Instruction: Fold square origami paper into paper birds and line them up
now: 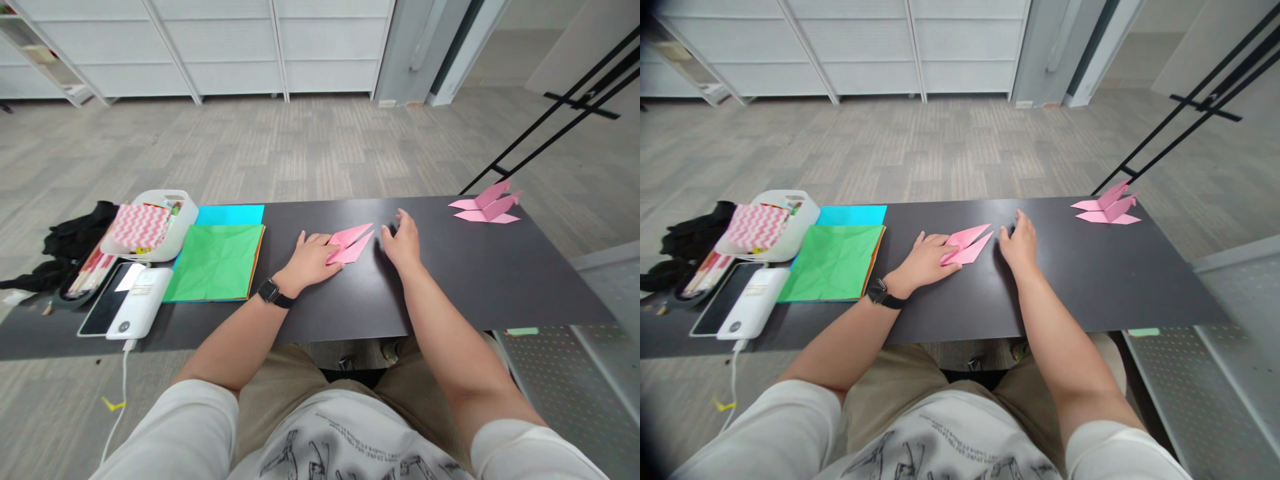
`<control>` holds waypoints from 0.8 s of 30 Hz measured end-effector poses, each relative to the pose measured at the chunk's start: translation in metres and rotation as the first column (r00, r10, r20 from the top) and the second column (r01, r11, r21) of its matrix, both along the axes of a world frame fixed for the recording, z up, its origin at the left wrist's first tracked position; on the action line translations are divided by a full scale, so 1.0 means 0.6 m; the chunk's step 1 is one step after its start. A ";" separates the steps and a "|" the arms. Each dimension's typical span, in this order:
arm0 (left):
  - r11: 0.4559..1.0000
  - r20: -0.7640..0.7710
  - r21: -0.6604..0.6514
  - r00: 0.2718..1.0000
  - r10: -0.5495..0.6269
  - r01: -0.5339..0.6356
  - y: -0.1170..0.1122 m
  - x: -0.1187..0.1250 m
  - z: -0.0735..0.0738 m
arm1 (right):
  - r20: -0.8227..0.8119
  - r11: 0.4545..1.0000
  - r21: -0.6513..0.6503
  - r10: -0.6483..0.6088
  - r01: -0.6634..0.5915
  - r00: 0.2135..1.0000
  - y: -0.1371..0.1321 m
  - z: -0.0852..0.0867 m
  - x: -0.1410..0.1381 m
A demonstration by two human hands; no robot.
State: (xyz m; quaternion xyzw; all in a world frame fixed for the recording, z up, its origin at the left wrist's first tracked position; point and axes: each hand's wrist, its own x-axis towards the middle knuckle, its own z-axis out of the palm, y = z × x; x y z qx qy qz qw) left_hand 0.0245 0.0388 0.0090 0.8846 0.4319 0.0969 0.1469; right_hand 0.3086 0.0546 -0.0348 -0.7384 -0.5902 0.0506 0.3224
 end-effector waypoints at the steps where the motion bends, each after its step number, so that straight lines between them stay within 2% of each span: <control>1: 1.000 -0.007 0.009 1.000 -0.009 0.009 -0.001 0.001 -0.002 | -0.014 0.999 0.024 0.031 -0.031 0.999 -0.004 0.007 -0.001; 4: 1.000 -0.033 0.026 0.999 -0.013 0.013 -0.005 0.004 -0.011 | -0.041 0.975 0.022 0.221 -0.221 0.974 -0.019 0.025 -0.012; 6: 1.000 -0.044 0.027 0.999 -0.002 0.003 -0.005 0.006 -0.015 | -0.055 0.925 0.008 0.380 -0.380 0.923 -0.027 0.030 -0.024; 8: 1.000 -0.038 0.020 0.999 0.011 -0.010 -0.003 0.006 -0.016 | -0.043 0.881 -0.024 0.472 -0.473 0.881 -0.033 0.029 -0.033; 12: 1.000 0.038 0.007 0.999 0.007 -0.008 0.007 -0.003 -0.006 | 0.028 0.892 -0.091 0.447 -0.443 0.894 -0.034 0.020 -0.040; 16: 0.998 0.144 0.061 0.989 -0.025 0.017 0.022 -0.018 0.005 | 0.038 0.902 -0.097 0.425 -0.420 0.904 -0.033 0.019 -0.038; 21: 0.988 0.229 0.109 0.964 -0.135 0.112 0.038 -0.026 0.004 | 0.044 0.904 -0.103 0.422 -0.416 0.906 -0.033 0.022 -0.036; 24: 0.987 0.277 0.112 0.950 -0.144 0.116 0.040 -0.025 0.002 | 0.069 0.913 -0.112 0.402 -0.393 0.913 -0.030 0.018 -0.031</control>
